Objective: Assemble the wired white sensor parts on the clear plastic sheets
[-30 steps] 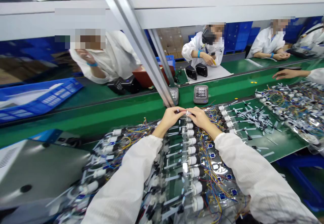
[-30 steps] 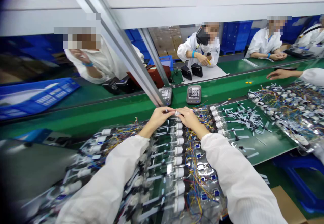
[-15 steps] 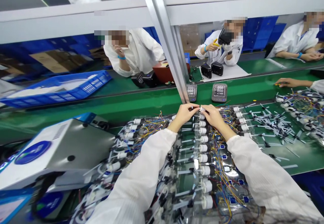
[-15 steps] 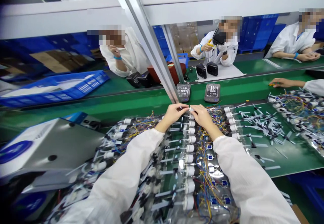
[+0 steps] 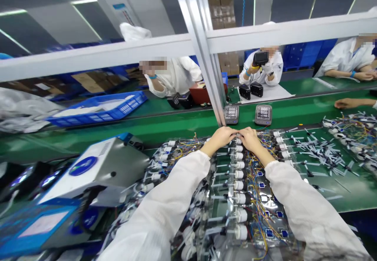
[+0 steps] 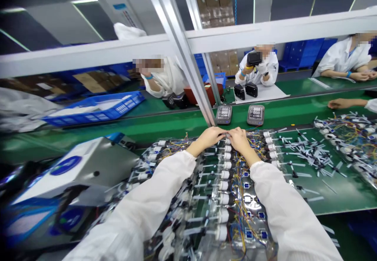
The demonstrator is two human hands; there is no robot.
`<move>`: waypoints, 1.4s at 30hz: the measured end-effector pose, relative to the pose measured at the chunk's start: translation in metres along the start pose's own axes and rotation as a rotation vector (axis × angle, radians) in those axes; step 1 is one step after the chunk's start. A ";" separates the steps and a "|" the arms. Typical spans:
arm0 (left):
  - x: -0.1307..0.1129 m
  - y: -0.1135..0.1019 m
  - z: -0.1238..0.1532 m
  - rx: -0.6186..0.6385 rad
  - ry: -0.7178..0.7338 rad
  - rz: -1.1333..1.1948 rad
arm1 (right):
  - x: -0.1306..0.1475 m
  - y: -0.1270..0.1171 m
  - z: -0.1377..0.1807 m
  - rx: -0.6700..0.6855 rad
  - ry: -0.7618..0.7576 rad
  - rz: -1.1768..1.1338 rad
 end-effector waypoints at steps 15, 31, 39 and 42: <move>-0.270 -0.066 0.242 0.630 -0.171 0.794 | 0.131 -0.132 0.082 0.377 -0.126 -0.421; -0.234 0.083 0.305 -0.769 -1.168 1.191 | 0.173 -0.040 0.371 0.020 1.168 -1.535; -0.241 0.086 0.287 -0.629 -1.153 1.045 | 0.149 -0.049 0.356 -0.255 1.285 -1.518; -0.246 0.078 0.290 -0.571 -1.085 0.950 | 0.147 -0.052 0.363 -0.205 1.294 -1.535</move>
Point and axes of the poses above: each hand's wrist, its own z-axis away from the middle knuckle, its own y-axis out of the palm, x = y × z, the point moved 3 cm from there along -z, towards the middle knuckle, and after that the axes turned 4 degrees about -x, right-handed, at the moved point
